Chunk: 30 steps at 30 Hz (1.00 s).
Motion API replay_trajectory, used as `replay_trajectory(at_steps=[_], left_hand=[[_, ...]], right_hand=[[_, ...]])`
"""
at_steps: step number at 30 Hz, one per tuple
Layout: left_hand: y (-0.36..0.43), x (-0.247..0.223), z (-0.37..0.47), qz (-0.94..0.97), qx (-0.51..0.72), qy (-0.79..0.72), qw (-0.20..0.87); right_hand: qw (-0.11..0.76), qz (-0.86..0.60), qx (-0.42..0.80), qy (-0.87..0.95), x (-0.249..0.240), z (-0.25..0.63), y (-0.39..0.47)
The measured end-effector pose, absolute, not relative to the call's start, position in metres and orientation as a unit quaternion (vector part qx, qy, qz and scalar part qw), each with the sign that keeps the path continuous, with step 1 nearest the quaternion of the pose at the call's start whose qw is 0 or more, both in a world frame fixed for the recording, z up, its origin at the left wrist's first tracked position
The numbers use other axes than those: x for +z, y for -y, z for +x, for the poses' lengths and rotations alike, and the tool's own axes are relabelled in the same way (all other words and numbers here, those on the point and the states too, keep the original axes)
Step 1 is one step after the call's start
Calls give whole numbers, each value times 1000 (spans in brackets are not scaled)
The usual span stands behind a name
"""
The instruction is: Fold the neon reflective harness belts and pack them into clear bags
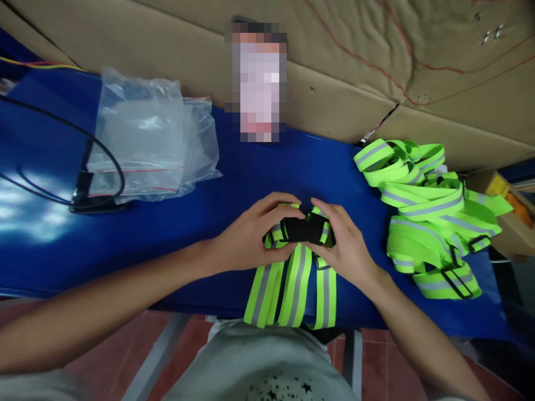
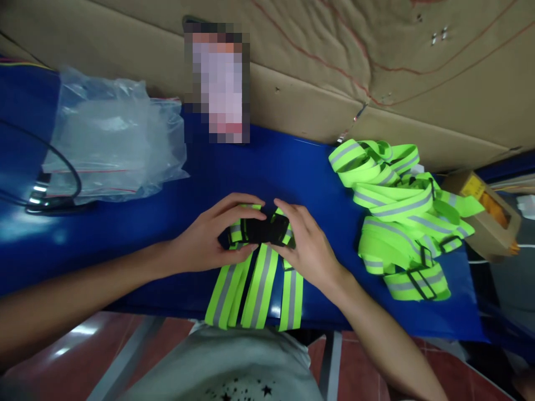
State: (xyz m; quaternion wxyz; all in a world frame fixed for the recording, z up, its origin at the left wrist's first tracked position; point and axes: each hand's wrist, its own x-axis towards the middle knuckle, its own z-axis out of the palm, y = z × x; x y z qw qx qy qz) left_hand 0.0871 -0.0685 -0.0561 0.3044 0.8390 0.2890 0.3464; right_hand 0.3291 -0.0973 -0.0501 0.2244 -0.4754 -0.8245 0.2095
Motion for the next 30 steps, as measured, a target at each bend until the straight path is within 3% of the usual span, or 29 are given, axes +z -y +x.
replay_trajectory(at_steps=[7, 12, 21, 26, 30], left_hand=[[74, -64, 92, 866, 318, -310, 230], [76, -64, 97, 883, 306, -323, 149], [75, -54, 97, 893, 258, -345, 132], [80, -15, 95, 892, 263, -348, 119], [64, 25, 64, 861, 336, -368, 101]], right_hand=[[180, -480, 30, 858, -48, 315, 105], [101, -506, -76, 853, -52, 299, 109], [55, -497, -118, 858, -48, 294, 111], [102, -527, -76, 840, -16, 309, 108], [288, -567, 64, 769, 30, 367, 96]])
